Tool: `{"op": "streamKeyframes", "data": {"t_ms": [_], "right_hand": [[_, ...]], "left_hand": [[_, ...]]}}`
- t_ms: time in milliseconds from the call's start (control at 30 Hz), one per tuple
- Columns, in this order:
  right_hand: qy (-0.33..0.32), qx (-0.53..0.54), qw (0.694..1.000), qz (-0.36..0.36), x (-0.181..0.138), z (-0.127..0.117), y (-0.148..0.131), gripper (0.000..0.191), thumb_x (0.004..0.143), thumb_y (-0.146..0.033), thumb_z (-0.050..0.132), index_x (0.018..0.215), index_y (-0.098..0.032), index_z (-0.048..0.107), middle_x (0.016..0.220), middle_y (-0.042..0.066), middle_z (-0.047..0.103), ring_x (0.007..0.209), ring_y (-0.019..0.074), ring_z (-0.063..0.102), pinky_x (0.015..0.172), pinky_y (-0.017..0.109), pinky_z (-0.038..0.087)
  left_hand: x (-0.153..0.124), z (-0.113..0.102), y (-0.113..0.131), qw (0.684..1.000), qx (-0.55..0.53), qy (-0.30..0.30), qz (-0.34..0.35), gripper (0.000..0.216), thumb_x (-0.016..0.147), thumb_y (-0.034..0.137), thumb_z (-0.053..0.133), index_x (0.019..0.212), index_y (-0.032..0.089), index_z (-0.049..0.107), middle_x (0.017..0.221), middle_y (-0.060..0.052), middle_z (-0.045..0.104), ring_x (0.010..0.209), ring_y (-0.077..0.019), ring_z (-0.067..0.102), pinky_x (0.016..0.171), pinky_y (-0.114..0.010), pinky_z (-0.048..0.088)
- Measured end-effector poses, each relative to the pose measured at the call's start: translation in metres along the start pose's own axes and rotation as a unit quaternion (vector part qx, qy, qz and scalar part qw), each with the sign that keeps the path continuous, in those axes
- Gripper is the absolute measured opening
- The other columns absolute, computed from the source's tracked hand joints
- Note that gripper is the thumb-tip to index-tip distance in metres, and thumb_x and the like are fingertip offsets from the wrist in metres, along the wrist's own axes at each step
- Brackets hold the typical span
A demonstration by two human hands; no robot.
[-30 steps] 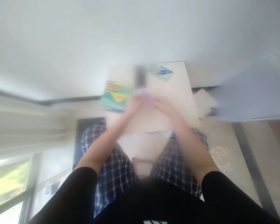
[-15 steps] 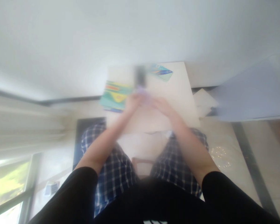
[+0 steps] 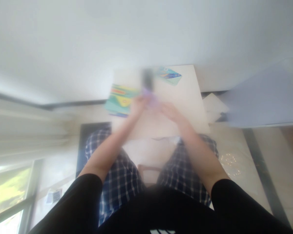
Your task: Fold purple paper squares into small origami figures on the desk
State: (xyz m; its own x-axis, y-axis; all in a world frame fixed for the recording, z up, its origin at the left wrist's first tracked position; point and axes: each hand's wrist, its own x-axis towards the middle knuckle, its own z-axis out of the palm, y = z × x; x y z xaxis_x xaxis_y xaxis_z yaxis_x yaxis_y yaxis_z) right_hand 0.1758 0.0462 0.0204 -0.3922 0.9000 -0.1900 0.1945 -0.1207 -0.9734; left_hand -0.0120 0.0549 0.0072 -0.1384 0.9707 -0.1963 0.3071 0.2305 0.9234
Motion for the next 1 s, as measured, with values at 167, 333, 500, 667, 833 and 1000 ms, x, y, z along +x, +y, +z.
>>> {"op": "streamKeyframes", "data": {"t_ms": [167,333,500,667,833,1000], "right_hand": [[0.05,-0.075,0.996,-0.003,0.004,0.005,0.008,0.049,0.089,-0.06,0.054,0.067,-0.018,0.067,0.062,0.001,0.069,0.061,0.0147,0.064,0.066,0.026,0.051],[0.074,-0.121,0.99,-0.003,0.008,0.005,0.018,0.049,0.091,-0.062,0.051,0.082,-0.018,0.07,0.07,0.001,0.071,0.068,0.0159,0.066,0.071,0.028,0.053],[0.123,-0.133,0.983,-0.002,0.012,-0.002,0.017,0.06,0.092,-0.068,0.041,0.097,-0.018,0.074,0.082,0.004,0.075,0.081,0.0177,0.071,0.082,0.03,0.054],[0.097,-0.125,0.987,0.018,0.01,0.003,0.009,0.045,0.085,-0.056,0.062,0.097,-0.015,0.076,0.083,0.005,0.077,0.081,0.0211,0.072,0.073,0.031,0.057],[0.127,-0.202,0.971,0.023,0.009,0.006,0.002,0.032,0.089,-0.04,0.063,0.077,-0.013,0.076,0.073,0.007,0.076,0.084,0.0237,0.074,0.077,0.032,0.057],[0.114,-0.237,0.965,0.007,0.007,0.007,0.002,0.031,0.091,-0.037,0.061,0.076,-0.013,0.076,0.076,0.008,0.077,0.084,0.0249,0.075,0.083,0.035,0.057]], "left_hand": [[-0.001,0.002,0.001,1.0,-0.015,0.001,0.002,0.043,0.085,0.057,0.061,0.091,0.017,0.075,0.08,-0.005,0.076,0.074,-0.0172,0.073,0.061,-0.022,0.059],[0.001,0.001,-0.001,1.0,-0.024,0.004,-0.006,0.045,0.085,0.06,0.061,0.093,0.017,0.075,0.082,-0.005,0.076,0.075,-0.0174,0.073,0.06,-0.023,0.058],[0.0,0.001,0.0,1.0,-0.019,-0.012,-0.014,0.036,0.085,0.052,0.065,0.092,0.018,0.076,0.086,-0.005,0.077,0.084,-0.0195,0.073,0.069,-0.024,0.058],[-0.01,0.009,0.007,0.999,0.008,-0.043,-0.008,0.017,0.089,0.031,0.064,0.091,0.017,0.075,0.094,-0.005,0.077,0.093,-0.0205,0.073,0.083,-0.027,0.056],[-0.016,0.013,0.01,0.999,0.018,-0.027,-0.002,0.015,0.09,0.028,0.064,0.089,0.016,0.073,0.099,-0.007,0.077,0.101,-0.0222,0.071,0.092,-0.032,0.055],[-0.015,0.01,0.01,0.999,-0.007,-0.043,0.024,0.012,0.082,0.027,0.073,0.089,0.017,0.074,0.102,-0.007,0.077,0.103,-0.0231,0.071,0.092,-0.032,0.056]]}}
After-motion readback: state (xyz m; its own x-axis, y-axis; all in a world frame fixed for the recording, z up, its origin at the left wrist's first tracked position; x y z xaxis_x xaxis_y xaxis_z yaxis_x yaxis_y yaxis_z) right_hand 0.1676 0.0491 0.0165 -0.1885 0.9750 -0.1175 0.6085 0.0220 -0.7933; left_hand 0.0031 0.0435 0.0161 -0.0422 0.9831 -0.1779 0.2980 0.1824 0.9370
